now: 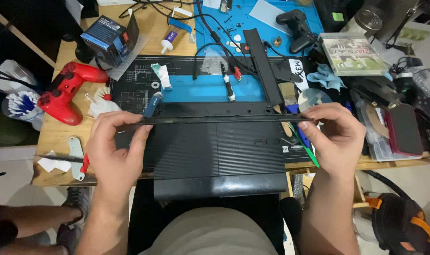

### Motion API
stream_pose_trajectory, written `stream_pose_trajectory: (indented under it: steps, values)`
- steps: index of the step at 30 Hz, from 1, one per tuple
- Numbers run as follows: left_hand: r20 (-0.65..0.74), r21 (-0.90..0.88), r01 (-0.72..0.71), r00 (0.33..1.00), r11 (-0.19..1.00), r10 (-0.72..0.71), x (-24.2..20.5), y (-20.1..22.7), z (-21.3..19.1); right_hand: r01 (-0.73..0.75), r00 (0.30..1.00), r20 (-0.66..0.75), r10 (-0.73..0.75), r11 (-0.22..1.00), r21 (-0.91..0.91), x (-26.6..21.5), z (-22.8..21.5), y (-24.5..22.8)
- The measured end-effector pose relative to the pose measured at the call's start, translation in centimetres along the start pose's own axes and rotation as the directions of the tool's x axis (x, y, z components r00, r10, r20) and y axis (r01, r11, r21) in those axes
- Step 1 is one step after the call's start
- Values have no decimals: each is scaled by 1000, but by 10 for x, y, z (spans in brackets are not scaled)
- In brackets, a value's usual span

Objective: The person aligns and snaps the top cover onto a black console, then uses a screwdriver to fasten screws on the bottom. They attach a long black plastic strip to the top edge and press it into place.

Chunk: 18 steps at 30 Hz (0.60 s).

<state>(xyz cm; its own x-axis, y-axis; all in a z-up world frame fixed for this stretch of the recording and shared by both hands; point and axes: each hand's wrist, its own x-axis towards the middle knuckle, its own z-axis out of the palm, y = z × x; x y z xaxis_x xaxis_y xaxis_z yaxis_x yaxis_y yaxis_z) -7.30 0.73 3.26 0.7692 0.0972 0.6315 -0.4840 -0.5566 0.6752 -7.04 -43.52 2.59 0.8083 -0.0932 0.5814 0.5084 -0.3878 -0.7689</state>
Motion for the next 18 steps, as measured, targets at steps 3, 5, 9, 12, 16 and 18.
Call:
stream_pose_trajectory:
  steps: [3, 5, 9, 12, 16, 18]
  values:
    - [-1, -12, 10, 1000, 1000, -10, 0, -2, 0, 9, 1000, 3, -9, 1000, 1, -1, 0, -1]
    - [-6, -12, -3, 1000, 1000, 3, 0, -6, 1, 15, 1000, -1, -15, 1000, 7, -1, 0, 1]
    - [-17, -32, 5, 1000, 999, -5, 0, -5, 1, 23, 1000, 15, -22, 1000, -18, -1, -1, -8]
    - [-14, -11, 6, 1000, 1000, -7, 0, -6, 1, 27, 1000, 15, -27, 1000, 9, -1, -1, -5]
    - [-19, -11, 11, 1000, 1000, -12, 0, -9, 1, 31, 999, 26, -32, 999, 15, -1, -2, -4]
    - [-3, -6, 23, 1000, 1000, -23, -1, -13, 1, 41, 999, 17, -40, 999, -9, -1, -2, -1]
